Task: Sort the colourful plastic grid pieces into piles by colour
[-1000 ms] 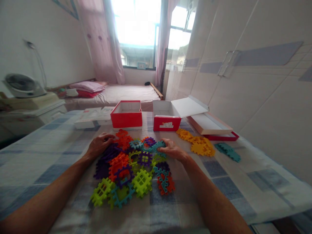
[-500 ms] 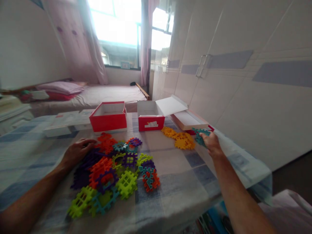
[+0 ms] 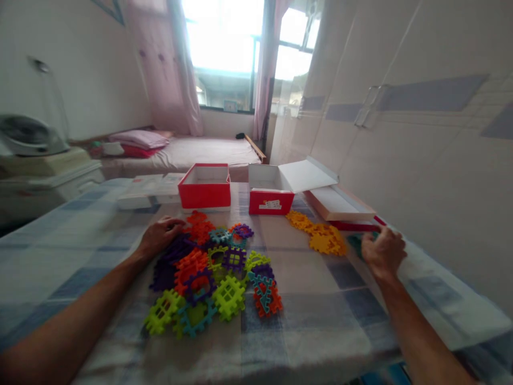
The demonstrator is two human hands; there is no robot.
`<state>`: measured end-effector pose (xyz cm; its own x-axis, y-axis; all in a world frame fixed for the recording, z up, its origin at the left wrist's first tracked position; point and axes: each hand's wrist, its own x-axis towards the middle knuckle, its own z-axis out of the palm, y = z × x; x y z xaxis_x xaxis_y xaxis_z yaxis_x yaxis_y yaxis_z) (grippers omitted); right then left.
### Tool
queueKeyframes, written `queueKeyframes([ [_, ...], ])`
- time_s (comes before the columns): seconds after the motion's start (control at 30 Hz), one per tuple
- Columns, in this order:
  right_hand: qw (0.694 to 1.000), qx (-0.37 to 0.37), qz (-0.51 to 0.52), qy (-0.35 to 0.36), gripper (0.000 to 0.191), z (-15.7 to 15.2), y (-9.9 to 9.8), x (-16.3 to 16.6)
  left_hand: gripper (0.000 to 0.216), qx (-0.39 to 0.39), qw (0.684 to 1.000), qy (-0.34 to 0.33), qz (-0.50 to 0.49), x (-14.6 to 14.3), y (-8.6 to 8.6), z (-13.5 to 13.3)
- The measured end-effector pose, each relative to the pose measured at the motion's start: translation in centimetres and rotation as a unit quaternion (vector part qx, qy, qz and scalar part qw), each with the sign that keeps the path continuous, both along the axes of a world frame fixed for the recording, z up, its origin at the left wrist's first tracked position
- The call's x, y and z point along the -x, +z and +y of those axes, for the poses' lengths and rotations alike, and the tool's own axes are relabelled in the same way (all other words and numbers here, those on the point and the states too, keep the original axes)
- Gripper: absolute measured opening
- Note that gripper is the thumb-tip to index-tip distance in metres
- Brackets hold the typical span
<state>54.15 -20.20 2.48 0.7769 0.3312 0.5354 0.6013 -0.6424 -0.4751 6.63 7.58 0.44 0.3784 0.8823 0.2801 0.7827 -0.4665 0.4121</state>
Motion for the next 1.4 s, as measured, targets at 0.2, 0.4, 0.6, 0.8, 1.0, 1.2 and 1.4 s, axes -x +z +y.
queueKeyframes([
  [0.2,0.930,0.038,-0.016,0.365,0.028,7.8,1.8,13.5,0.037,-0.001,1.000,0.007,-0.007,-0.1,-0.1,0.0],
  [0.4,0.823,0.143,-0.014,0.550,0.040,14.4,1.8,23.4,0.038,0.002,1.000,0.002,-0.012,-0.1,-0.2,0.1],
  [0.6,0.810,0.200,0.016,0.551,0.048,16.9,0.8,24.8,0.035,0.000,1.000,0.004,-0.021,-0.2,-0.5,0.3],
  [0.8,0.850,0.097,0.089,0.510,0.053,15.6,2.2,21.0,0.033,0.006,1.000,0.011,-0.023,-0.3,-0.5,0.1],
  [1.0,0.789,0.188,0.053,0.582,0.066,14.2,1.9,20.4,0.035,-0.001,1.000,0.015,-0.017,-0.3,-0.3,0.0],
  [1.2,0.747,0.314,-0.038,0.585,0.063,14.7,3.1,21.7,0.036,0.001,1.000,0.006,-0.012,-0.2,-0.3,0.1],
  [1.4,0.716,0.381,-0.081,0.580,0.047,15.9,4.2,22.1,0.035,0.003,1.000,0.010,-0.015,-0.2,-0.1,-0.1],
])
